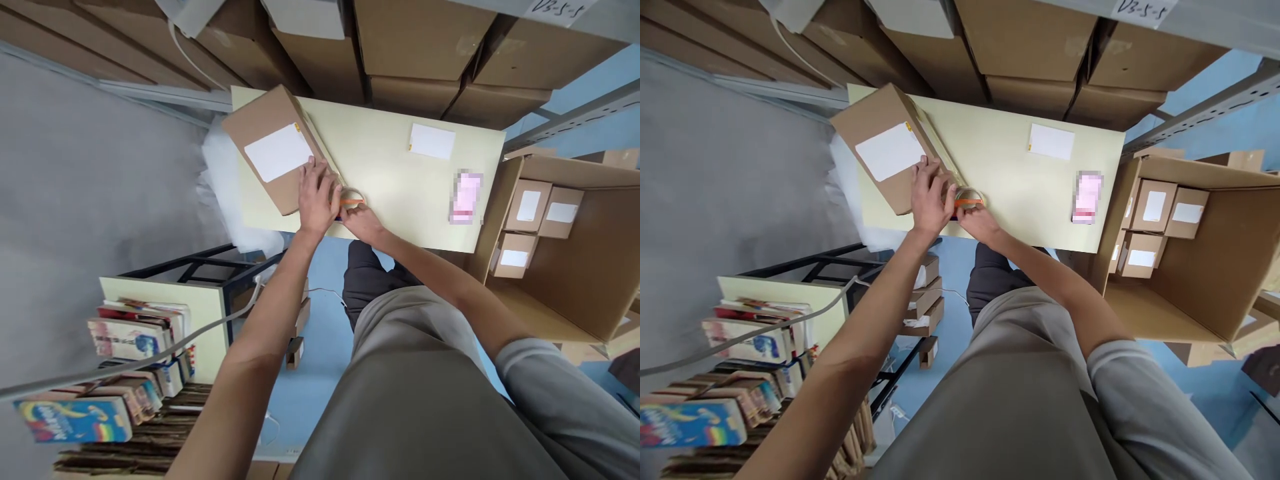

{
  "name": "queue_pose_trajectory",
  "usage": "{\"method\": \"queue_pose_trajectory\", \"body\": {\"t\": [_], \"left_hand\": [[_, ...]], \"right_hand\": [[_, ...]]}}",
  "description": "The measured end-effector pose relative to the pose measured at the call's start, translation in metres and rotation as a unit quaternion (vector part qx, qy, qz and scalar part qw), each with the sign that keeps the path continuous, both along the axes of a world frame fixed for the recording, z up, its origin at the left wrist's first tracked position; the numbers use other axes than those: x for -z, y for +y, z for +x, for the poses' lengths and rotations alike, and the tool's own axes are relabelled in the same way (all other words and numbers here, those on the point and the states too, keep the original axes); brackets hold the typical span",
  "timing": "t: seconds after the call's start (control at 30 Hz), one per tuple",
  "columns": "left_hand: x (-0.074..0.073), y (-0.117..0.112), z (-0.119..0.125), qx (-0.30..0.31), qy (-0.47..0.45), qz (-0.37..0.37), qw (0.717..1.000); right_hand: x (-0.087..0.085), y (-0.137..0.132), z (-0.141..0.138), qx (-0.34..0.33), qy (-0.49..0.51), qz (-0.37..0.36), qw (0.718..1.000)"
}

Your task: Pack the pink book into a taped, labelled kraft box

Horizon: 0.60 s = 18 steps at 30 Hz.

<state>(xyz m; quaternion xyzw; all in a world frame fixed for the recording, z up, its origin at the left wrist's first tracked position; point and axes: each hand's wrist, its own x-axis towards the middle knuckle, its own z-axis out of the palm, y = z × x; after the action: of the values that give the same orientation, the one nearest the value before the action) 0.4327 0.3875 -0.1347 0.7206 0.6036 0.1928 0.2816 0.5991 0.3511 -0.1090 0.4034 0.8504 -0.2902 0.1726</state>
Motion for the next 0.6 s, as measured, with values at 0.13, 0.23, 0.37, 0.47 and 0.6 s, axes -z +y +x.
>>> {"method": "queue_pose_trajectory", "body": {"t": [0.13,0.23,0.37,0.47,0.6], "left_hand": [[0.004,0.0,0.002,-0.011,-0.016,-0.017,1.0],[0.009,-0.001,0.006,-0.01,-0.005,-0.005,1.0],[0.011,-0.003,0.008,-0.003,0.008,0.011,1.0],[0.013,-0.003,0.008,-0.005,0.006,0.022,1.0],[0.017,-0.003,0.007,-0.004,0.012,0.041,0.999]], "right_hand": [[-0.003,-0.01,0.08,0.024,-0.046,0.004,0.999],[-0.003,0.001,0.15,0.145,-0.128,0.05,0.98],[0.002,0.035,0.173,0.205,-0.102,0.13,0.965],[0.009,0.058,0.149,0.216,-0.068,0.153,0.962],[0.016,0.078,0.125,0.223,-0.028,0.173,0.959]]}}
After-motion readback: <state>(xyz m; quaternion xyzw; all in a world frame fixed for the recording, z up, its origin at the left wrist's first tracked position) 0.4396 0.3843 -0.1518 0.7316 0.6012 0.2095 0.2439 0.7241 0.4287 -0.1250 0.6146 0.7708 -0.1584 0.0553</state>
